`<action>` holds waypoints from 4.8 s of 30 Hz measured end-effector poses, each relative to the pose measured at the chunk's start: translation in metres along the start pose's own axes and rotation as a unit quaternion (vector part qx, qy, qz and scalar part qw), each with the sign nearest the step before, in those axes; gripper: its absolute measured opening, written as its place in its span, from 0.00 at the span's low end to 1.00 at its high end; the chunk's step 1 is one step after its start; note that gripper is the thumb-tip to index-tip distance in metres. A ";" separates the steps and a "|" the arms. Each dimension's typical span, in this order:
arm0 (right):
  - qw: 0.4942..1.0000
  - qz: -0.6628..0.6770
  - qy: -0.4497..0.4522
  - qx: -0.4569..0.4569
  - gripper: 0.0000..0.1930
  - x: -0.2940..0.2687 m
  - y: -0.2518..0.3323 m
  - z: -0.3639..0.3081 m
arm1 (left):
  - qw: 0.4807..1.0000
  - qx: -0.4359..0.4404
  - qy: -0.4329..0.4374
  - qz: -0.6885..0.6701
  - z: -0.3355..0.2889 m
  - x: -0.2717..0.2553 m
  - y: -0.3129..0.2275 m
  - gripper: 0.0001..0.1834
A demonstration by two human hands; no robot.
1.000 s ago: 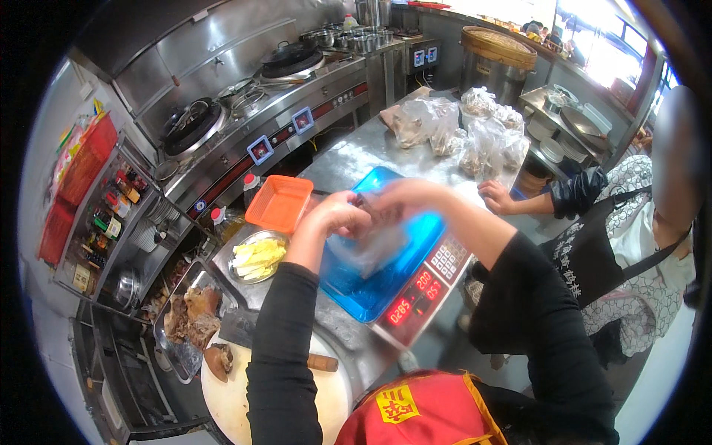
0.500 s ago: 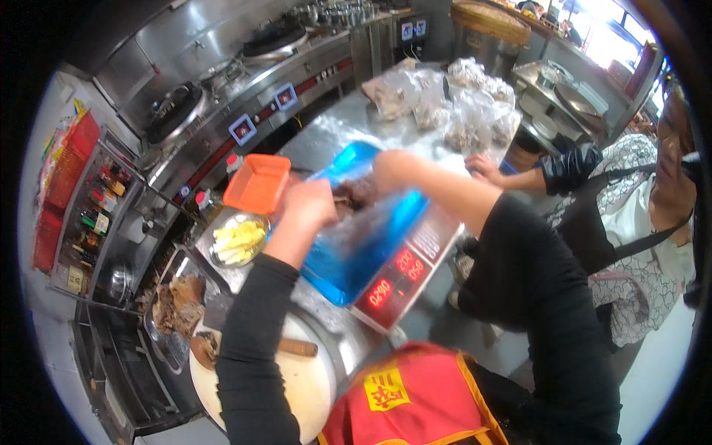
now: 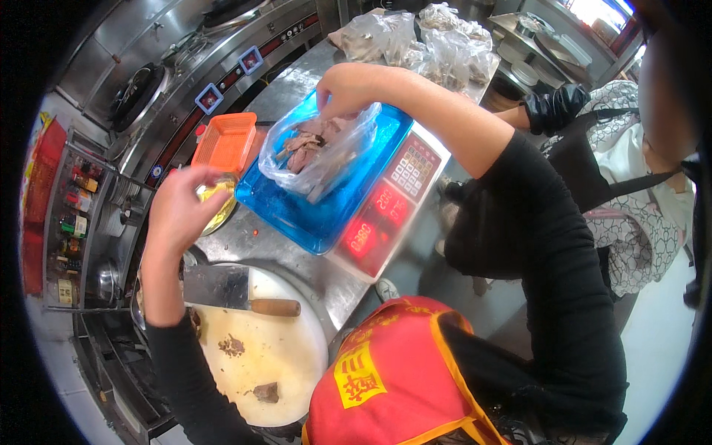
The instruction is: The person slices cooked meat on a round cutting board using a cleaver, then places portions into plastic bags on a digital scale. The person repeats slicing and bagging multiple times.
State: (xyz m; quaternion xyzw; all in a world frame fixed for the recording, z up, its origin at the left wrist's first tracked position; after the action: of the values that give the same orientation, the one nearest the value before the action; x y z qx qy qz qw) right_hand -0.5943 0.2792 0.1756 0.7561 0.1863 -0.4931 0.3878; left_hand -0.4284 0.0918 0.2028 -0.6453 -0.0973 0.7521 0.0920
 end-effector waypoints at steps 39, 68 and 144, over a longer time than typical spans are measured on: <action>0.984 0.034 -0.054 -0.165 0.18 0.240 0.204 -0.048 | 0.896 -0.416 -0.009 -0.156 -0.382 0.106 0.034 0.25; 0.906 0.375 -0.082 -0.178 0.23 0.209 0.176 -0.117 | 0.829 -0.527 -0.143 -0.119 -0.439 0.018 0.204 0.03; 0.962 0.015 0.199 -0.188 0.09 0.243 0.216 -0.133 | 0.932 -0.282 -0.114 -0.197 -0.378 0.108 0.056 0.18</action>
State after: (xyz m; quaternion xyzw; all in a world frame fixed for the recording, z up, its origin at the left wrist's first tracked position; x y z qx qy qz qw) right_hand -0.2630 0.2213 0.0742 0.7553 0.3377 -0.2830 0.4852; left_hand -0.0718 0.0764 0.0288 -0.5223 -0.4400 0.7293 0.0408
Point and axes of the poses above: each hand's wrist, its own z-axis towards the middle knuckle, its own x-axis out of the palm, y = z × x, the point moved 5 cm from there along z, towards the middle knuckle, and after that the axes turned 1 degree about z, right-handed, at the moved point
